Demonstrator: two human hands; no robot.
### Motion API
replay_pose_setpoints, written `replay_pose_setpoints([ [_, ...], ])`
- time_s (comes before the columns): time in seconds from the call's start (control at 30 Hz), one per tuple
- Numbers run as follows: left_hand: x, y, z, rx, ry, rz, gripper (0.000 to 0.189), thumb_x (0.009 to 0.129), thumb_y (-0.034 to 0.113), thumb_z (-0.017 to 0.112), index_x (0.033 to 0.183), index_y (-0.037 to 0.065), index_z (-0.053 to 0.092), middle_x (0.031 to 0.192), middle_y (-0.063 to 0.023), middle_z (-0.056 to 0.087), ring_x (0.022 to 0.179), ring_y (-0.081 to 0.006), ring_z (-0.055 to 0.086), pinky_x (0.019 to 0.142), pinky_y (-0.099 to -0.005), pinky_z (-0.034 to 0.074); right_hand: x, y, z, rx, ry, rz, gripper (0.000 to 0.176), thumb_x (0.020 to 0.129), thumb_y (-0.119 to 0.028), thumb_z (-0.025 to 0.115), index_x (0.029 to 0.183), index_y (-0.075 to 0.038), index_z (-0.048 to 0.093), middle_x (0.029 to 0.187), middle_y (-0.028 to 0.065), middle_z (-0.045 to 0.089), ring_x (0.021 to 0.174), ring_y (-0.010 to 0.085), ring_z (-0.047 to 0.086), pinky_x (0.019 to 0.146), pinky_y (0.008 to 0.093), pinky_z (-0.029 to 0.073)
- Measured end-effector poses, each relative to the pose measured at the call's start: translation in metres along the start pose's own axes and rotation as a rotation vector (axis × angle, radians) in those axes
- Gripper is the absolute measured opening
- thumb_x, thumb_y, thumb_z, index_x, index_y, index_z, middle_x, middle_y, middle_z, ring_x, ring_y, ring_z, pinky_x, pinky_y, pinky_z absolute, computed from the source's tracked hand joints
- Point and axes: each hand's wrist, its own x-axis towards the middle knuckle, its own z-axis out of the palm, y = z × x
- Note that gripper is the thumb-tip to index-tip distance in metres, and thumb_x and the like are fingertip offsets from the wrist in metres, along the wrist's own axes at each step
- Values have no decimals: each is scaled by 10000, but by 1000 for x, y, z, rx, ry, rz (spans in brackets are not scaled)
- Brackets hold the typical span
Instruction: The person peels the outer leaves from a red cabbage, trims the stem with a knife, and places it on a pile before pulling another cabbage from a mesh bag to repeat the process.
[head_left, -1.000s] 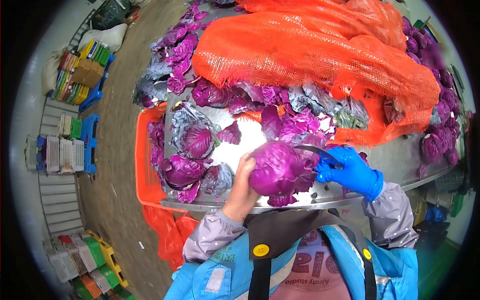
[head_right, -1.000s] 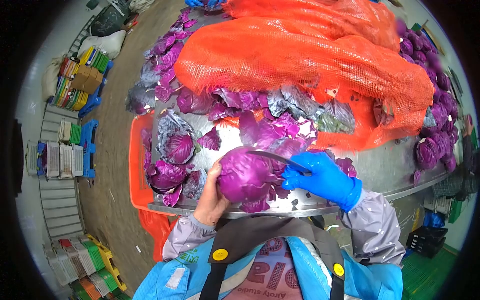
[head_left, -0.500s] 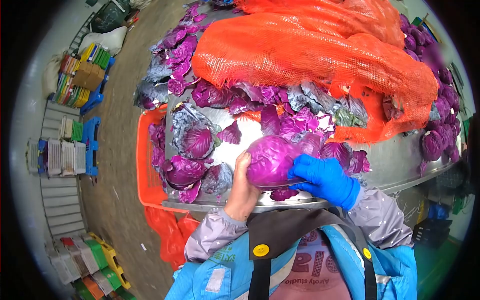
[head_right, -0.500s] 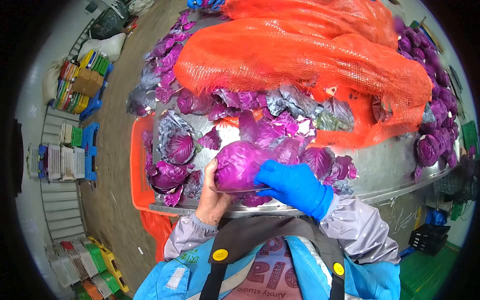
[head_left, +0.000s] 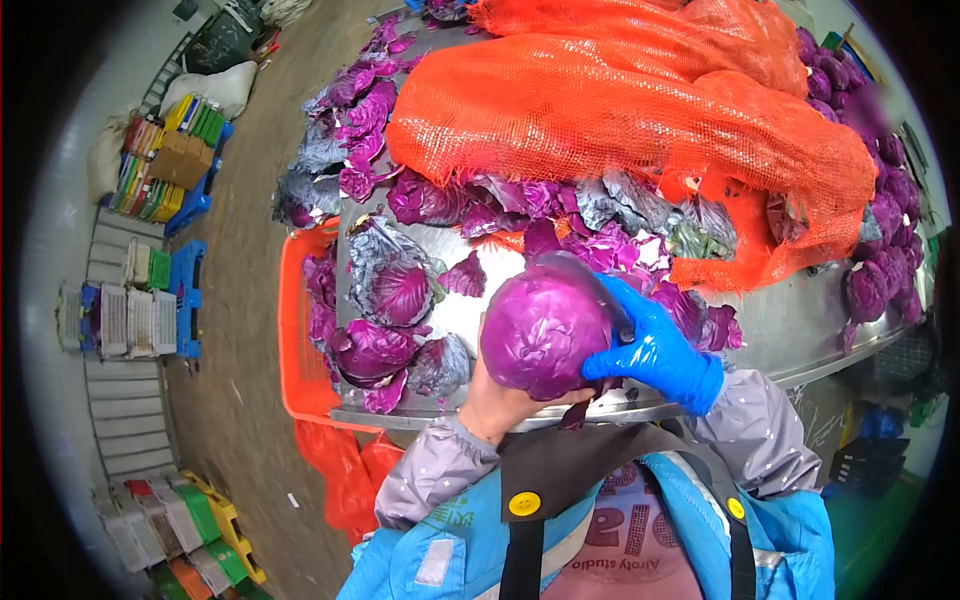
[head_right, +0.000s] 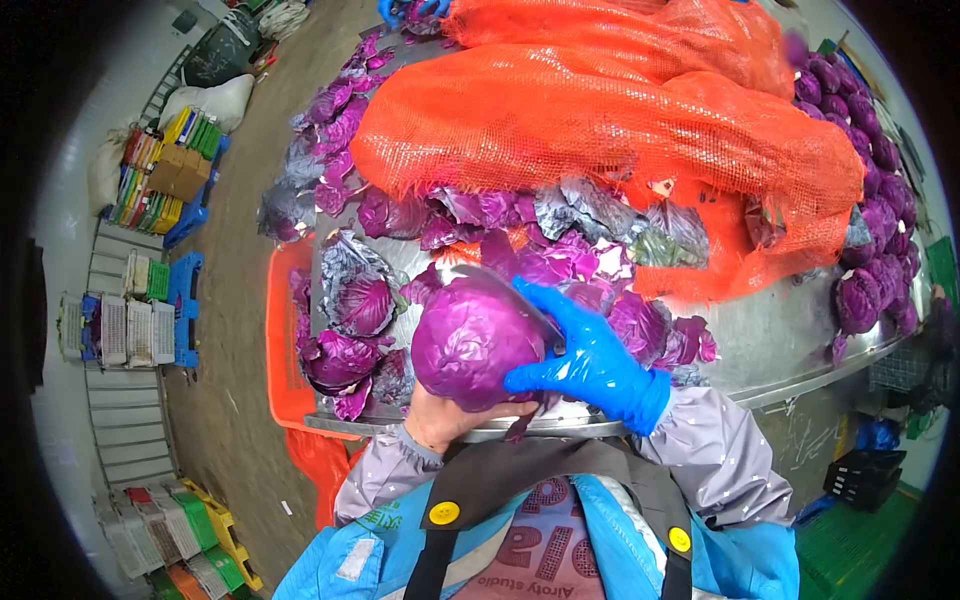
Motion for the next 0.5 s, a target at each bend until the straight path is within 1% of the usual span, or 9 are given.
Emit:
replay_pose_setpoints([
  [0.07, 1, 22, -1, -411, -30, -189, 721, 926, 610, 276, 1415, 81, 260, 1412, -139, 353, 1289, -291, 376, 1082, -464, 299, 0, -5, 2, -14, -10, -21, 856, 661, -218, 833, 1368, -42, 384, 1305, 141, 492, 1197, 227, 480, 1000, 362, 398],
  [0.1, 3, 20, -18, -847, -441, -138, 671, 944, 580, 253, 1417, 104, 282, 1408, -139, 367, 1296, -292, 372, 1080, -479, 301, 1, 1, 6, 31, 48, -38, 789, 658, -231, 834, 1323, -41, 454, 1235, 131, 544, 1132, 218, 525, 958, 363, 426],
  [0.13, 1, 19, -17, -847, -442, -137, 671, 944, 580, 253, 1417, 104, 282, 1408, -139, 367, 1296, -292, 372, 1080, -479, 301, 1, 4, 6, 30, 48, -38, 789, 658, -231, 834, 1323, -41, 454, 1235, 131, 544, 1132, 218, 525, 958, 363, 426],
  [0.2, -3, 28, 0, -542, 55, -186, 649, 951, 559, 260, 1420, 112, 281, 1416, -142, 359, 1304, -298, 363, 1080, -484, 304, 4, 5, 3, -35, 53, 15, 740, 659, -274, 829, 1277, -35, 501, 1169, 134, 577, 1065, 221, 564, 892, 347, 456],
  [0.23, -3, 21, -2, -584, 105, -167, 668, 931, 577, 311, 1363, 72, 368, 1331, -172, 456, 1206, -328, 473, 1006, -514, 392, 1, 6, 1, -338, 94, -149, 664, 689, -342, 797, 1222, -35, 546, 1056, 140, 615, 945, 240, 616, 798, 335, 489],
  [0.27, -3, 18, -2, -583, 109, -176, 668, 931, 577, 311, 1363, 72, 368, 1331, -172, 456, 1206, -328, 473, 1006, -514, 392, -2, 5, 2, -333, 96, -140, 664, 689, -342, 797, 1222, -35, 546, 1056, 140, 615, 945, 240, 616, 798, 335, 489],
  [0.33, 0, 16, -1, -608, 117, -187, 644, 930, 562, 332, 1338, 68, 397, 1305, -169, 480, 1179, -325, 498, 994, -512, 404, -5, 0, 1, -618, 171, -277, 613, 718, -374, 763, 1195, -45, 564, 962, 140, 632, 829, 254, 640, 714, 342, 509],
  [0.37, 0, 18, 1, -632, 94, -177, 603, 937, 529, 346, 1318, 67, 418, 1287, -164, 495, 1160, -321, 513, 990, -509, 410, -3, 6, 0, -664, 193, -320, 543, 742, -365, 741, 1161, -55, 587, 900, 122, 642, 750, 257, 645, 656, 357, 510],
  [0.5, 1, 12, -1, -640, 113, -177, 589, 938, 508, 363, 1317, 61, 416, 1280, -169, 499, 1160, -320, 513, 988, -512, 410, -6, 3, -1, -692, 161, -268, 435, 768, -301, 727, 1099, -43, 610, 856, 117, 637, 713, 222, 630, 634, 331, 501],
])
